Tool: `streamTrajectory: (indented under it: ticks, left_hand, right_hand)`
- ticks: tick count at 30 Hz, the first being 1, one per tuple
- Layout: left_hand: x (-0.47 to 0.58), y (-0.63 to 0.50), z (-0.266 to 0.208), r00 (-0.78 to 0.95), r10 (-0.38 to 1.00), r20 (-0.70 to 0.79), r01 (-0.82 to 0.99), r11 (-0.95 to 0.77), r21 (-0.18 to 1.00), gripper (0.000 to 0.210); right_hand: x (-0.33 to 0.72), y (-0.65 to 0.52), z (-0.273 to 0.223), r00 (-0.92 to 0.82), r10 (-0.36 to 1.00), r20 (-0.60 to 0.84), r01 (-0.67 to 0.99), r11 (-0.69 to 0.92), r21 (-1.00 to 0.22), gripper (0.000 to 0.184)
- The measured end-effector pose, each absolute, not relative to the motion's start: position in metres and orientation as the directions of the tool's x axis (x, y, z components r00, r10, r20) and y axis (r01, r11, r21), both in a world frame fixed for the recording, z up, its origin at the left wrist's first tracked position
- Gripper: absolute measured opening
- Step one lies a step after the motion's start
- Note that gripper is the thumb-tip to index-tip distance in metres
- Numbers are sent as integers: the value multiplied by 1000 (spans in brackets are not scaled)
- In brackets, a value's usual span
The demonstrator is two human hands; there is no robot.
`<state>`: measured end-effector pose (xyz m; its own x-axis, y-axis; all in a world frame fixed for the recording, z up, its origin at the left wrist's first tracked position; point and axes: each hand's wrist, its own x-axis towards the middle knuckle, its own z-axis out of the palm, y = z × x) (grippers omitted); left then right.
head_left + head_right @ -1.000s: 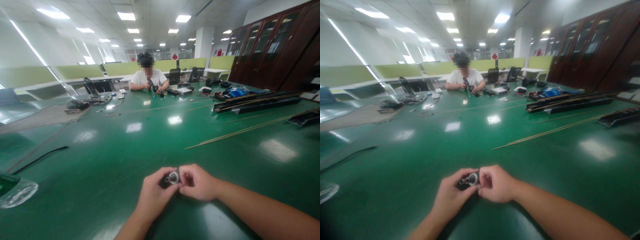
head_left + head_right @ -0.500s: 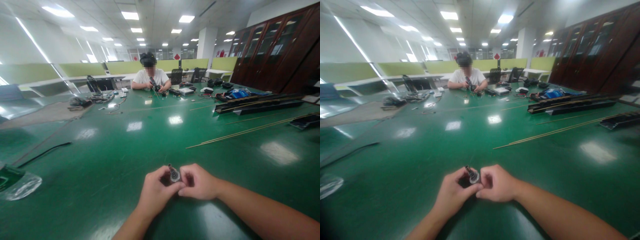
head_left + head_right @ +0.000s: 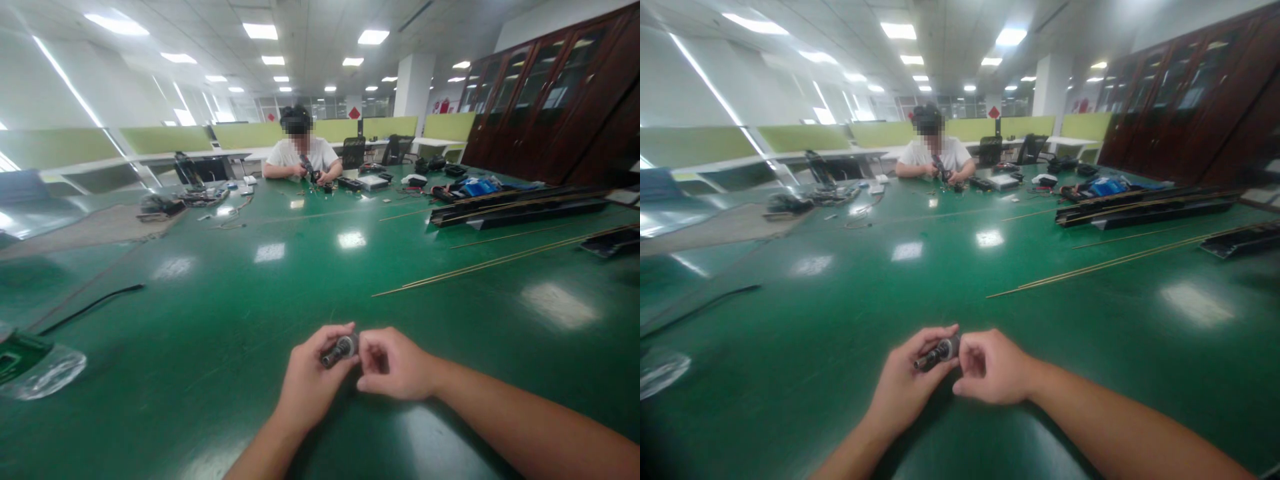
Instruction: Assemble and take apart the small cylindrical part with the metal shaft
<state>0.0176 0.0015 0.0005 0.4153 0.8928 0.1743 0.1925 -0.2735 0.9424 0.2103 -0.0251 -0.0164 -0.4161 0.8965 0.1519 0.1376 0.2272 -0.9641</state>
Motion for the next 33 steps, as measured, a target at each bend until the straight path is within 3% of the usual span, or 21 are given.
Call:
streamTrajectory:
  ticks: [12,26,33]
  left_hand:
    - [15,4,1,366,846,388,307,-504,807,24]
    - [17,5,7,390,845,365,343,-501,794,20]
    - [14,4,8,404,851,334,396,-492,775,21]
  right_hand:
    - [210,-27,-11,-397,909,131,166,211,-963,23]
    - [209,-28,-9,-386,912,138,200,228,-953,21]
    - [208,-26,-13,-252,955,158,189,208,-960,14]
